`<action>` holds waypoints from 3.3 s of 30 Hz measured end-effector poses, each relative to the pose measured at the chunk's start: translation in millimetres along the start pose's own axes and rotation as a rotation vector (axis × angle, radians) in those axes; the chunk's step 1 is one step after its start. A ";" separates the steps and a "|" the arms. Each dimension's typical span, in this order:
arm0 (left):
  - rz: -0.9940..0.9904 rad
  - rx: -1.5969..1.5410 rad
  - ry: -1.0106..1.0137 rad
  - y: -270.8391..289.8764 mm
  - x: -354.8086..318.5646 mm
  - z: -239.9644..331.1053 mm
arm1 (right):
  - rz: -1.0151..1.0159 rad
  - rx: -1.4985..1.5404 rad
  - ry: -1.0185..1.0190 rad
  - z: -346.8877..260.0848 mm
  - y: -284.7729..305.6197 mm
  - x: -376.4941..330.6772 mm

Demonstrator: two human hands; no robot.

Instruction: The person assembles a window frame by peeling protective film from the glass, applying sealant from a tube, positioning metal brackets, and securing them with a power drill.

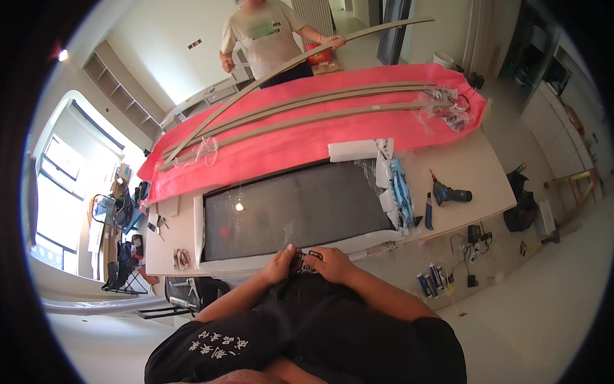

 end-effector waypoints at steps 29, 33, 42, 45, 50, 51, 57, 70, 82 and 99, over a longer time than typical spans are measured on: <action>0.071 0.433 -0.188 -6.5 1.1 29.2 | 0.050 0.040 -0.047 18.6 4.4 -3.7; 0.029 0.389 -0.146 -2.6 0.1 29.9 | 0.036 0.145 -0.051 16.3 1.0 -1.5; 0.107 0.693 -0.149 14.1 3.0 25.4 | -0.004 0.147 -0.056 21.6 -7.0 8.8; 0.162 0.721 -0.101 20.5 -6.2 23.0 | -0.057 0.138 -0.067 16.8 -16.7 11.4; 0.199 0.759 -0.155 21.4 -7.5 28.9 | -0.038 0.073 -0.020 14.6 -17.8 15.4; 0.203 0.770 -0.169 21.3 -8.1 28.4 | -0.043 0.081 -0.021 15.7 -18.8 15.1; 0.218 0.711 -0.164 21.1 -8.8 27.4 | -0.100 0.551 -0.096 26.3 -28.5 19.2; 0.095 0.626 -0.287 56.2 -21.5 38.6 | 0.058 0.526 -0.162 -20.7 -44.9 14.4; 0.154 -0.131 0.138 198.9 -67.1 -45.0 | 0.239 0.599 -0.221 -62.4 -159.8 44.2; 0.081 -0.359 0.265 272.9 -113.9 -128.7 | 0.256 0.405 -0.370 -99.7 -244.6 38.4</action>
Point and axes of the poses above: each hand's wrist, its own x-axis towards the middle knuckle, its own y-axis out of the back of the hand, z = x × y, the point moved 4 cm from there along x, towards the middle knuckle, and after that the axes turned 6 degrees about -x, right-handed, at the moved point
